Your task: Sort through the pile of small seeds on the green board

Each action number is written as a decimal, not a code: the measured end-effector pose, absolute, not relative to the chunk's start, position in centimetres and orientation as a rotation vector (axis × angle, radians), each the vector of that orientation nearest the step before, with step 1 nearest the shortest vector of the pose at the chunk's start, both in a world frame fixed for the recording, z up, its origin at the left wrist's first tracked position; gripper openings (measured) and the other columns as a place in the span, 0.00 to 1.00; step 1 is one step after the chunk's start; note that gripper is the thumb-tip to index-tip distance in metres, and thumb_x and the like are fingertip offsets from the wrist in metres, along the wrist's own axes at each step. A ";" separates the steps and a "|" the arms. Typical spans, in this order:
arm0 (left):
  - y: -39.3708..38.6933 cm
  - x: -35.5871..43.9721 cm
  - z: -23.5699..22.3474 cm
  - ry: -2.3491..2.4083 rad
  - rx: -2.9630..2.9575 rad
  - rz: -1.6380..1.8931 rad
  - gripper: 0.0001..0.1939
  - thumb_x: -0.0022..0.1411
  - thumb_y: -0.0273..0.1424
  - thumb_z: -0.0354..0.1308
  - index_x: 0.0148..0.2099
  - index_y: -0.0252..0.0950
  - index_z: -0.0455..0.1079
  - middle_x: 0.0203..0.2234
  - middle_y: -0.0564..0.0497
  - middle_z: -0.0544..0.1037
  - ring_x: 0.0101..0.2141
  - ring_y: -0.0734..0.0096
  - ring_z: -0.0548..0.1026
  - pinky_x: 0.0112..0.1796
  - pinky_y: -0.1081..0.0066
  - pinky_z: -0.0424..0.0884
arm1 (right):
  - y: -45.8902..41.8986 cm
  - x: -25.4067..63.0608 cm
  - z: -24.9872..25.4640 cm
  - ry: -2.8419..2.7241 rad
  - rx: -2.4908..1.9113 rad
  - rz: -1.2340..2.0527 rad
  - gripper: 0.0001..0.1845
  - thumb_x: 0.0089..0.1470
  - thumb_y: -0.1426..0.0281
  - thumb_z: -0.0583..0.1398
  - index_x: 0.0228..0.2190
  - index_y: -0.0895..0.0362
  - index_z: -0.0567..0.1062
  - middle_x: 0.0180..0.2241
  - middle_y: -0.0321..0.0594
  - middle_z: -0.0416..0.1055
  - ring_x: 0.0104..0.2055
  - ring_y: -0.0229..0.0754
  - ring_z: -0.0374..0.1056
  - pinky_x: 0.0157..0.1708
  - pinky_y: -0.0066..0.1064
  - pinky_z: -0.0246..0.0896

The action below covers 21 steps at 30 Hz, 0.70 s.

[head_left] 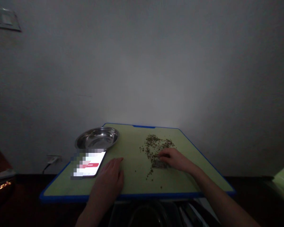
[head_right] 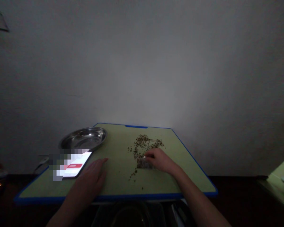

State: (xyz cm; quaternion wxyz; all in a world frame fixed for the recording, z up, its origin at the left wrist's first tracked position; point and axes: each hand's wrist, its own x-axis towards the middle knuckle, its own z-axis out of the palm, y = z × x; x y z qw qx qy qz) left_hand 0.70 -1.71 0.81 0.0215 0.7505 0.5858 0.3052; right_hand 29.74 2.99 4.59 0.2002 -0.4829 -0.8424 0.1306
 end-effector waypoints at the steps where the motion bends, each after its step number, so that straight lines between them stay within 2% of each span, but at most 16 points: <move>1: -1.7 0.7 0.9 1.823 2.316 0.937 0.23 0.58 0.29 0.44 0.54 0.32 0.66 0.49 0.41 0.75 0.52 0.58 0.71 0.54 0.54 0.65 | 3.4 29.6 4.5 -2.339 -1.364 0.320 0.12 0.54 0.74 0.55 0.30 0.57 0.80 0.29 0.38 0.76 0.31 0.39 0.69 0.33 0.29 0.61; 8: -1.9 0.9 1.1 1.830 2.292 0.927 0.23 0.58 0.29 0.43 0.55 0.32 0.65 0.50 0.41 0.74 0.53 0.58 0.70 0.54 0.54 0.65 | 5.5 30.7 4.3 -2.163 -1.432 0.166 0.12 0.55 0.74 0.55 0.35 0.58 0.79 0.37 0.44 0.78 0.39 0.44 0.72 0.42 0.36 0.64; 15: -2.1 1.0 1.2 1.843 2.310 0.899 0.23 0.60 0.30 0.42 0.55 0.31 0.65 0.50 0.40 0.74 0.53 0.58 0.70 0.55 0.55 0.65 | 3.0 30.7 5.1 -2.205 -1.341 0.334 0.11 0.55 0.73 0.55 0.35 0.58 0.79 0.34 0.41 0.77 0.36 0.42 0.71 0.38 0.33 0.64; 21: -1.9 0.9 1.3 1.871 2.311 0.848 0.23 0.59 0.28 0.43 0.55 0.32 0.65 0.51 0.41 0.74 0.53 0.59 0.70 0.55 0.55 0.65 | 3.1 28.7 4.4 -2.282 -1.328 0.373 0.12 0.55 0.74 0.56 0.34 0.58 0.79 0.34 0.41 0.78 0.36 0.41 0.71 0.38 0.31 0.62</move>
